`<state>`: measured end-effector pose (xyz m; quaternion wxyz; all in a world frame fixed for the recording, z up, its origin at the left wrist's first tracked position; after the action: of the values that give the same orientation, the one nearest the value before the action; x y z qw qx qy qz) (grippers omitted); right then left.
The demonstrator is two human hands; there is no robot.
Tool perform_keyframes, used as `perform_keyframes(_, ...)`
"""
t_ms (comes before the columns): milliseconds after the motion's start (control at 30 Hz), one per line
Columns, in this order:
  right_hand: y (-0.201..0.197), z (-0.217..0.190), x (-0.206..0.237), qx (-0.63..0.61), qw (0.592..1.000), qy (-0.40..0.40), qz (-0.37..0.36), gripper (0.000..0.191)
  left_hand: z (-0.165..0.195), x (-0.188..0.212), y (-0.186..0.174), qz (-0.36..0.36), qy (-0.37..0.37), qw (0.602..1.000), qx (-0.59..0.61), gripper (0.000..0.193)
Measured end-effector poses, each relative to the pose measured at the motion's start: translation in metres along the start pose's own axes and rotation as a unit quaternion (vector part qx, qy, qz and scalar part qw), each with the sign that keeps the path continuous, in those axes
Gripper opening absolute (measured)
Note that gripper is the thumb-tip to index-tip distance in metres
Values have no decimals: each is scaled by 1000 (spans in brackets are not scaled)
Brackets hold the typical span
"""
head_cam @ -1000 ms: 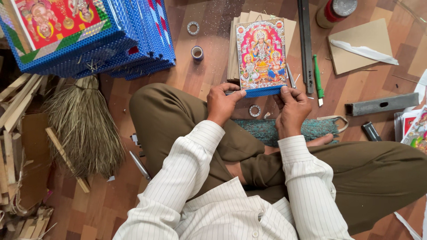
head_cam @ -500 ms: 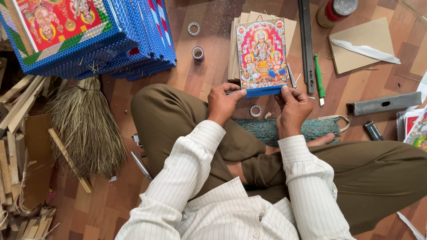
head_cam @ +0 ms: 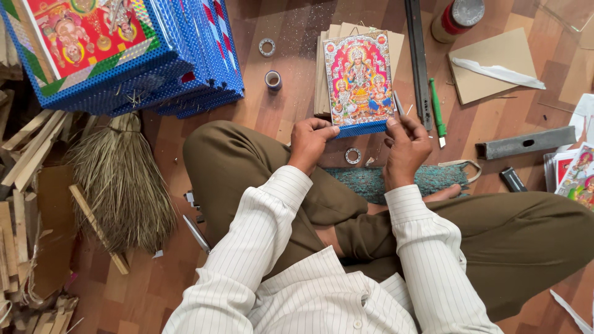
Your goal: The person sits on the floor assembling small decorated picture frames. They trim white paper backing with scissors, press a blue beaded border strip onto the frame edges, stack cardboard backing sheets aside, and place finished frames onto a pile of completed frames.
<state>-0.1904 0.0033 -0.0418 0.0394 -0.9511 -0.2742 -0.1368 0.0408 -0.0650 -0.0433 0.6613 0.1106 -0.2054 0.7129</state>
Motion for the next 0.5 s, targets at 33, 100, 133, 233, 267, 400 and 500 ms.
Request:
perform_keyframes(33,1,-1,0,7,1000,3,-7,21,0,0,0,-2,-2,1000,2,16)
perform_keyframes(100,3,-7,1,24,999,-25,-14,22,-2,0,0,-6,-7,1000,7,16)
perform_keyframes(133,4,-12,4,34,998,-57,-16,23,-2,0,1,-10,-3,1000,16,16)
perform_keyframes(233,8,-46,38,218,913,-345,17,31,-4,-1,-1,-9,7,999,36,16)
perform_keyframes(267,13,-56,59,299,835,-461,35,35,-6,-1,-1,-8,10,999,36,16)
perform_keyframes(400,46,-54,118,353,714,-565,-215,49,-10,-3,-3,5,21,1000,18,17)
perform_keyframes(500,55,-56,132,408,674,-573,-226,59,-13,-5,-4,5,13,999,47,16)
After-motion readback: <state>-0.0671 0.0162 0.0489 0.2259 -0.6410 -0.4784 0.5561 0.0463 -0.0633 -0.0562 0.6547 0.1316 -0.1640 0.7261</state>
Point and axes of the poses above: each hand's wrist, its own x-axis away from the middle knuckle, its own y-axis out of the palm, z = x × y, the point moved 6 cm from there along -x, towards the middle knuckle, and after that the axes turned 7 degrees about z, right-handed, at the moved point
